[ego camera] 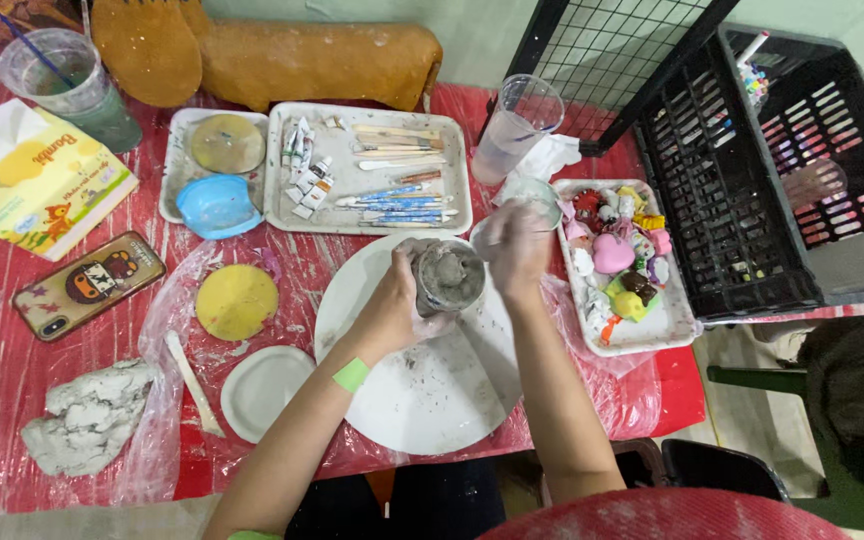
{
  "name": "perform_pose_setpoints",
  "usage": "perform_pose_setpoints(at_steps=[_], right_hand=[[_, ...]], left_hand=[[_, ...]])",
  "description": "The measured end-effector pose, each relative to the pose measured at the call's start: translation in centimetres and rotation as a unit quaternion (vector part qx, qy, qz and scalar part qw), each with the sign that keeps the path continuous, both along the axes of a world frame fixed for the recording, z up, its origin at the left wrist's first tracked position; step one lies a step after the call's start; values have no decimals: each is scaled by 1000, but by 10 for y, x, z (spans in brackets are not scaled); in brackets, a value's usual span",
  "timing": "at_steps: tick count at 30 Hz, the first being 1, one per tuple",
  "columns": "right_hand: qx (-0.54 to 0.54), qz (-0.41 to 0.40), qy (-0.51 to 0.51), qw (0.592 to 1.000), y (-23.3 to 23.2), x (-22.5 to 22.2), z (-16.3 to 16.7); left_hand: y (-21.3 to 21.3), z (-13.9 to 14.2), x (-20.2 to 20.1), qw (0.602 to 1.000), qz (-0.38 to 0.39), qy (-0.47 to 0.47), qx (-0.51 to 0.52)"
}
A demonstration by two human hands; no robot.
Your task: The person shapes a small clay piece by hand on a round white bat, pressing and smoothing it with their fingers. They dip their fingers into a small bowl of water or slip, rotate the clay piece, and use a small wooden stick tool to refine its surface.
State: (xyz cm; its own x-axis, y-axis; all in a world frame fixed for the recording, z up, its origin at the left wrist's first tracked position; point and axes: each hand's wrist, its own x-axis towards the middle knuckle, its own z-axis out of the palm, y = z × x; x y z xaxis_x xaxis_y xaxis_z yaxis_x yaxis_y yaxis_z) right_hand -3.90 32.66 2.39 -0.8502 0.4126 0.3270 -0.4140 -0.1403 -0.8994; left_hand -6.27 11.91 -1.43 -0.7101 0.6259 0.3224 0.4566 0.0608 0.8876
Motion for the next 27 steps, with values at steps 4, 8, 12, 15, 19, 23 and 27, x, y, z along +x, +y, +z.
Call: perform_pose_setpoints(at_steps=[4, 8, 12, 15, 19, 23, 27], right_hand=[[72, -20, -6, 997, -6, 0, -13], [63, -8, 27, 998, -5, 3, -13], [26, -80, 87, 993, 4, 22, 8], [-90, -146, 151, 973, 6, 49, 23], [-88, -162, 85, 979, -2, 84, 22], [-6, -96, -183, 978, 1, 83, 2], [205, -36, -267, 941, -2, 65, -20]], left_hand=[[2, 6, -1, 999, 0, 35, 15], [1, 9, -1, 1000, 4, 25, 12], [9, 14, -1, 998, 31, 47, -30], [12, 18, -6, 996, 48, 51, -58], [-13, 28, -27, 997, 74, -12, 3], [-83, 40, -46, 985, 156, 72, -22], [-137, 41, -51, 966, 227, 106, -62]])
